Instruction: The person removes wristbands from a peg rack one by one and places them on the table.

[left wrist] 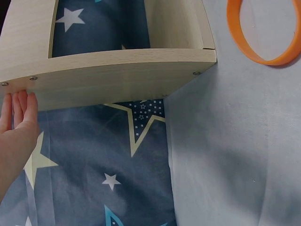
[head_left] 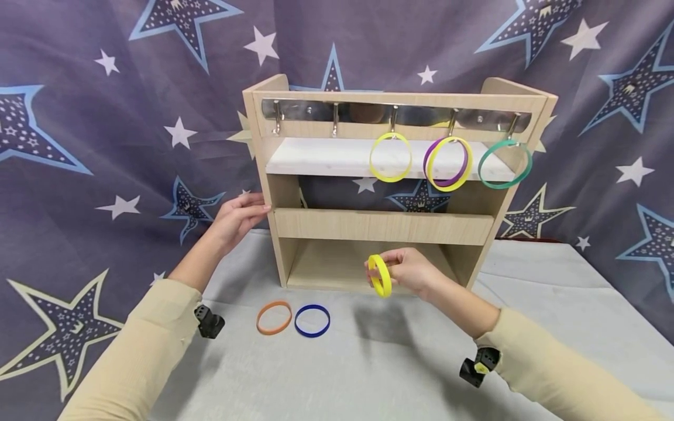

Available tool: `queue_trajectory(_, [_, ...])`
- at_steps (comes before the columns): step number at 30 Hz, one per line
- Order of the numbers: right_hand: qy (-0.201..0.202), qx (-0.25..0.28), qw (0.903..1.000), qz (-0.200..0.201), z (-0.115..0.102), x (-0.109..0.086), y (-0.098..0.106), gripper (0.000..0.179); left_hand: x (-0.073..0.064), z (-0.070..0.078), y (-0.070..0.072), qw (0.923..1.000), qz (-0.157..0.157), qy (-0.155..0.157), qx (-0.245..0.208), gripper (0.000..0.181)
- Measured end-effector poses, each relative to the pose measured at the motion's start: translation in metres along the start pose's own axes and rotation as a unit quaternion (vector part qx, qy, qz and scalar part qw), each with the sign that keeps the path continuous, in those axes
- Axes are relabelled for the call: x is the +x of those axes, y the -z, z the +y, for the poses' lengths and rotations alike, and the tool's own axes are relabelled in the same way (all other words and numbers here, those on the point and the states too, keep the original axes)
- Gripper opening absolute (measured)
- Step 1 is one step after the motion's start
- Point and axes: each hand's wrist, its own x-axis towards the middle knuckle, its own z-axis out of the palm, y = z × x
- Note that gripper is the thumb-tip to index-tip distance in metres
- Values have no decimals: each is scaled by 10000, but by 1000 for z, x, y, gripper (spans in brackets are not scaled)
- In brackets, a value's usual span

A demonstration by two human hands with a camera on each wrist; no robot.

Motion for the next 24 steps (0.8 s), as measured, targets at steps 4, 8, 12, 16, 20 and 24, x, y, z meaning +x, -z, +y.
queue_trajectory(4, [-117,-71,9999,19,5,3,-2,31,0,0,0,10000,2,4,-59,61])
queue_trajectory(8, [-213,-290,9993,64,10,6,-4,29,0,0,1,10000,9,-5,-93,60])
queue_trajectory(12, [-375,-632,9971,183,16,8,-5,28,0,0,1,9999,-9,-32,-104,60])
queue_trajectory(16, [-350,-591,9976,32,23,9,-4,31,0,0,1,9999,-25,-44,-103,59])
queue_trajectory(20, [-376,-353,9986,-137,29,10,-6,33,0,-1,1,10000,-12,-41,-86,59])
queue_trajectory(24, [-573,-162,9980,-202,34,11,-9,33,1,-1,1,9999,-6,-48,-128,59])
